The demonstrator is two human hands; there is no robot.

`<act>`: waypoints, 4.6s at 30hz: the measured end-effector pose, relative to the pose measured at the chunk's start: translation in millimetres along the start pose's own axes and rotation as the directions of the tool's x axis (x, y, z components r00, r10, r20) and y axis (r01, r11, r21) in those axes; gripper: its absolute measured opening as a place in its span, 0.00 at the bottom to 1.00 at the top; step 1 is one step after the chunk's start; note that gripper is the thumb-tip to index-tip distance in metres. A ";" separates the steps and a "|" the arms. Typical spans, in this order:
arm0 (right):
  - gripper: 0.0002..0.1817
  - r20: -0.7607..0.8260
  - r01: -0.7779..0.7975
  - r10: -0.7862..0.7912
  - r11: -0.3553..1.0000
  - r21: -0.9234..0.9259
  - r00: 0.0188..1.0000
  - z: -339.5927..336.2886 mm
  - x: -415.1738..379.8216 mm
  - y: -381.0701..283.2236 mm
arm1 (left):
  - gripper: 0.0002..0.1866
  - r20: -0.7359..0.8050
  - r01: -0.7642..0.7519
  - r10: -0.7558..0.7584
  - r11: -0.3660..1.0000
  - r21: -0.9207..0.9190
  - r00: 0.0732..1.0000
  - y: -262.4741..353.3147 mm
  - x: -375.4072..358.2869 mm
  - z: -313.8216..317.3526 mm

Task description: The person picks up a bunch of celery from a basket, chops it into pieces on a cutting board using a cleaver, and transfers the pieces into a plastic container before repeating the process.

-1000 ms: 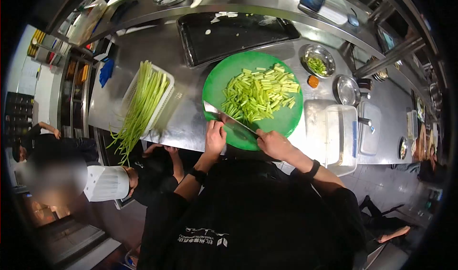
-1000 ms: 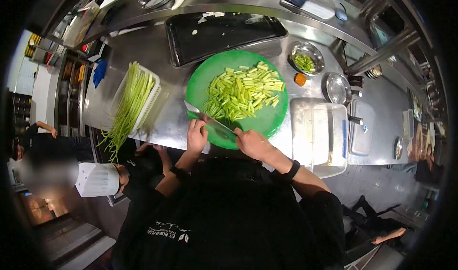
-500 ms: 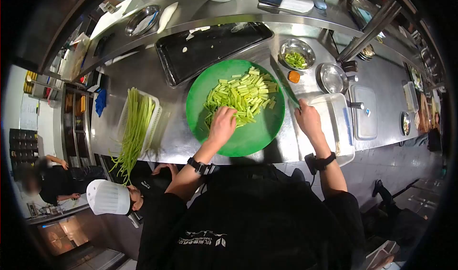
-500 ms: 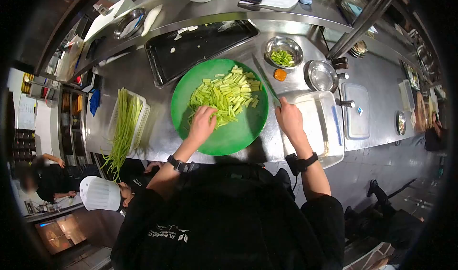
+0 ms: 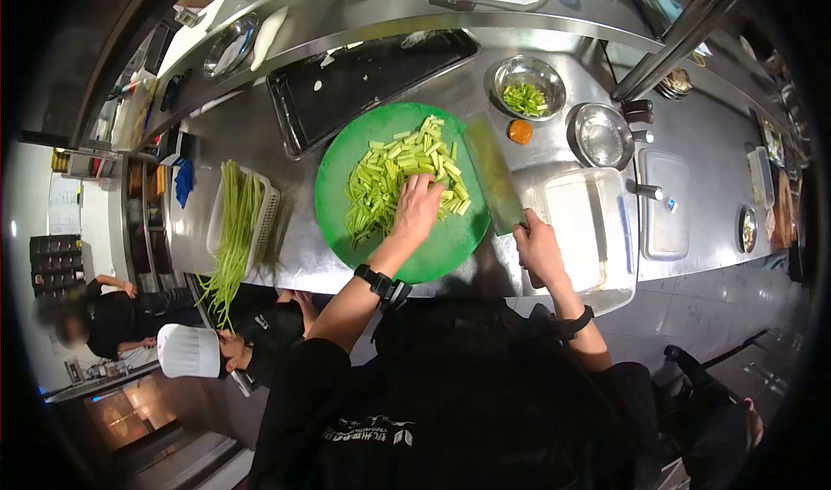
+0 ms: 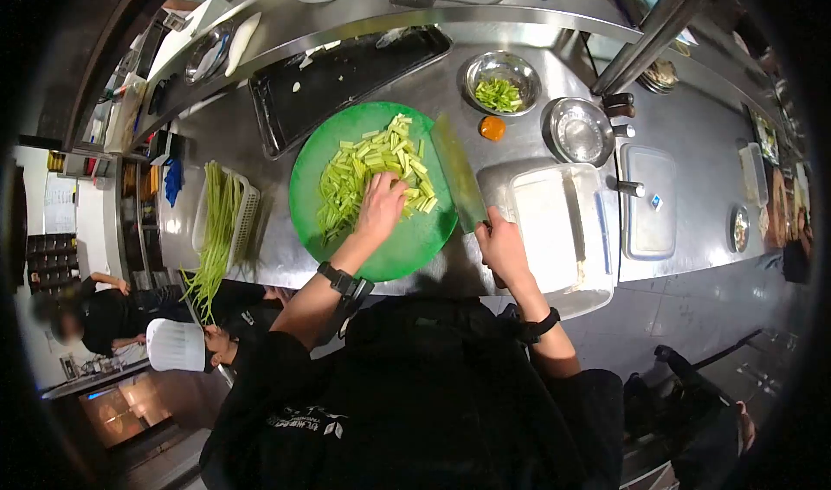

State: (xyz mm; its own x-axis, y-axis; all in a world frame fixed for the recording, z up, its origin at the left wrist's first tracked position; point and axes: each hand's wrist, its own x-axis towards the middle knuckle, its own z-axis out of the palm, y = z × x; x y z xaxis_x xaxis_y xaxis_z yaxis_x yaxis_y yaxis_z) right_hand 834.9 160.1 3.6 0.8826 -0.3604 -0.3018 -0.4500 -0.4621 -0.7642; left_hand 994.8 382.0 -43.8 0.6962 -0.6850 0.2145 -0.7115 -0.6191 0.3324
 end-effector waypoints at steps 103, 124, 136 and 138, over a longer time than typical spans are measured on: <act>0.12 0.621 0.742 -0.474 0.607 -0.283 0.624 23.2 -64.2 -11.0 | 0.07 -0.416 0.321 -0.459 0.876 -0.359 0.785 44.6 -196.1 18.5; 0.10 0.545 0.649 -0.438 0.707 -0.283 0.715 -22.0 -52.1 2.7 | 0.10 -0.086 0.151 -0.183 0.945 -0.290 0.979 -29.2 -38.7 -87.4; 0.10 0.402 0.455 -0.324 0.842 -0.289 0.856 -28.5 -51.9 27.9 | 0.13 -0.072 -0.072 0.066 0.993 -0.093 0.995 -31.8 0.7 0.5; 0.10 0.401 0.448 -0.326 0.855 -0.262 0.856 -27.4 -51.2 32.9 | 0.08 -0.038 -0.029 0.025 0.993 -0.111 0.999 -27.7 4.5 -1.5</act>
State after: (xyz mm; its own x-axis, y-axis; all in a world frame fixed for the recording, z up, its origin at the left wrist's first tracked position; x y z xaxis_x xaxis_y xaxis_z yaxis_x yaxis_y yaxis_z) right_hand 771.2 141.2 9.5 0.9570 0.1668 -0.2375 -0.0247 -0.7686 -0.6392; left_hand 1017.7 396.7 -50.7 0.6811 -0.6855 0.2574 -0.7167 -0.5521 0.4261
